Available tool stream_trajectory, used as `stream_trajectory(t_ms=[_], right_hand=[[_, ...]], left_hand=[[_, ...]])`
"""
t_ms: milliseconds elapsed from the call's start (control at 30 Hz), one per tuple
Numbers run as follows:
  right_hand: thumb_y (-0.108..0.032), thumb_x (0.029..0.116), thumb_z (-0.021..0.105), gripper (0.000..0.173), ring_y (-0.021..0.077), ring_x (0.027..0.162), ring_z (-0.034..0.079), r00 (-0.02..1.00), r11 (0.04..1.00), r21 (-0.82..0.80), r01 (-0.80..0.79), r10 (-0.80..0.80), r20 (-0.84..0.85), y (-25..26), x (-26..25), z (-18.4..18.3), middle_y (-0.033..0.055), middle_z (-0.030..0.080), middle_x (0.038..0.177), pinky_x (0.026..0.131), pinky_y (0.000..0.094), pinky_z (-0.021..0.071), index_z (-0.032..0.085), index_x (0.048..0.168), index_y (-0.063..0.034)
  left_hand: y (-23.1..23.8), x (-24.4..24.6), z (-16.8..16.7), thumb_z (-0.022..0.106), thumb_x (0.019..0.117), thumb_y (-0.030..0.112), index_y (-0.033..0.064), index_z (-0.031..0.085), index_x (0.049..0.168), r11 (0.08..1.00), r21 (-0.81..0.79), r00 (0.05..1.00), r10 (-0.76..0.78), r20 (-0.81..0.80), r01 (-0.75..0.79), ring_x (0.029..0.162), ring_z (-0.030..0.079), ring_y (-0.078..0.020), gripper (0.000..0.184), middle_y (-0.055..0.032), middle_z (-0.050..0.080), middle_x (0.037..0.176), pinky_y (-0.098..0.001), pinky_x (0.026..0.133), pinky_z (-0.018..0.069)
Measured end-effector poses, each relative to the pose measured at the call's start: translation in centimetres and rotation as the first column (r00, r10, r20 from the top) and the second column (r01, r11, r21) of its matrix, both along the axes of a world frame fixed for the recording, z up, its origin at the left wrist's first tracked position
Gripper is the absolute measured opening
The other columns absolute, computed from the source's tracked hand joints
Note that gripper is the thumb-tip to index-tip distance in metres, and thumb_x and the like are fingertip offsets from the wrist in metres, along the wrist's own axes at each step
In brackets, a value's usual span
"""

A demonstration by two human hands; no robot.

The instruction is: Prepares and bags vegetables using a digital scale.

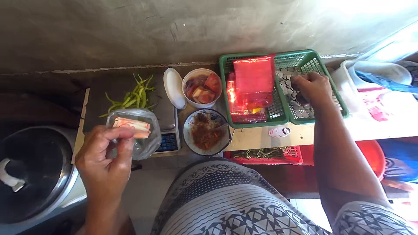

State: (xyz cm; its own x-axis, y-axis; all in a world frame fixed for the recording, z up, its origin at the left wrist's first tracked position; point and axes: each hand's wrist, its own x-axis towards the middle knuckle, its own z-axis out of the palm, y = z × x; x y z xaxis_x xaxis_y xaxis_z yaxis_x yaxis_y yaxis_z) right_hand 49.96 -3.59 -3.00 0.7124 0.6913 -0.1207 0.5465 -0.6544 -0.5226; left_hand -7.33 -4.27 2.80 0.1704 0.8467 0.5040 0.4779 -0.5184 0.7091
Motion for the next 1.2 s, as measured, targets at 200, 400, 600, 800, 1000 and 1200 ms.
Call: stream_trajectory(t_ms=[200,400,600,800,1000,1200], right_hand=[[-0.057,0.0918,0.064,0.054,0.0310,0.086,0.063,0.990,0.975,0.221,0.000,0.031,-0.136,0.5,-0.8,0.7,0.0172,0.065,0.104,0.073,0.0571,0.0523,0.067,0.115,-0.0072],[-0.040,0.1051,0.020,0.049,0.0066,0.048,0.051,0.433,0.773,0.614,-0.161,0.614,-0.660,4.0,-7.3,6.0,-0.0066,0.057,0.061,0.043,0.0248,0.0451,0.051,0.068,-0.0270],[-0.045,0.0975,0.046,0.032,0.0096,0.046,0.046,0.420,0.723,0.521,-0.453,0.689,-0.591,8.1,-9.6,5.4,-0.0031,0.053,0.067,0.040,0.0279,0.0408,0.052,0.074,-0.0237],[-0.046,0.0995,0.044,0.035,0.0075,0.047,0.047,0.520,0.757,0.513,-0.405,0.652,-0.552,3.5,-6.5,6.6,-0.0044,0.056,0.069,0.039,0.0248,0.0400,0.052,0.072,-0.0254],[-0.047,0.0986,0.051,0.028,0.0079,0.047,0.052,0.535,0.829,0.499,-0.253,0.549,-0.642,-3.9,-4.3,5.7,-0.0019,0.057,0.073,0.039,0.0239,0.0442,0.063,0.091,-0.0232],[-0.053,0.0960,0.054,0.033,0.0100,0.051,0.057,0.641,0.858,0.507,-0.076,0.432,-0.635,-8.9,-3.1,4.2,-0.0017,0.060,0.076,0.041,0.0268,0.0497,0.065,0.102,-0.0230]], left_hand=[[-0.8,0.7,-0.1,0.058,0.0950,0.009,0.0062,0.069,0.098,0.999,0.041,0.998,-0.005,-0.066,0.008,0.094,0.060,-0.0026,0.012,0.0014,0.064,0.099,-0.0177,0.080,0.0507],[-1.2,2.8,-1.4,0.057,0.0956,0.010,0.0086,0.068,0.098,0.995,-0.024,0.995,-0.094,-0.013,0.094,0.094,0.062,-0.0033,0.011,0.0033,0.066,0.099,-0.0202,0.081,0.0550],[-2.2,5.3,-1.0,0.050,0.0996,0.016,0.0053,0.069,0.099,0.953,-0.078,0.954,-0.297,-0.041,0.293,0.087,0.064,-0.0029,0.022,-0.0004,0.068,0.091,-0.0201,0.078,0.0560],[-1.1,7.8,0.7,0.046,0.0978,0.012,0.0084,0.077,0.096,0.958,-0.110,0.949,-0.279,-0.147,0.265,0.075,0.057,-0.0033,0.032,0.0012,0.060,0.084,-0.0188,0.066,0.0503],[5.8,18.4,0.3,0.055,0.1000,0.028,0.0067,0.076,0.097,0.956,-0.040,0.858,-0.278,-0.433,0.290,0.087,0.064,-0.0228,0.030,-0.0096,0.064,0.096,-0.0409,0.075,0.0557],[11.7,28.9,-1.6,0.048,0.0897,0.079,-0.0015,0.070,0.110,0.951,-0.307,0.612,-0.270,-0.743,0.047,0.108,0.065,-0.0342,0.086,-0.0196,0.051,0.142,-0.0548,0.087,0.0536]])
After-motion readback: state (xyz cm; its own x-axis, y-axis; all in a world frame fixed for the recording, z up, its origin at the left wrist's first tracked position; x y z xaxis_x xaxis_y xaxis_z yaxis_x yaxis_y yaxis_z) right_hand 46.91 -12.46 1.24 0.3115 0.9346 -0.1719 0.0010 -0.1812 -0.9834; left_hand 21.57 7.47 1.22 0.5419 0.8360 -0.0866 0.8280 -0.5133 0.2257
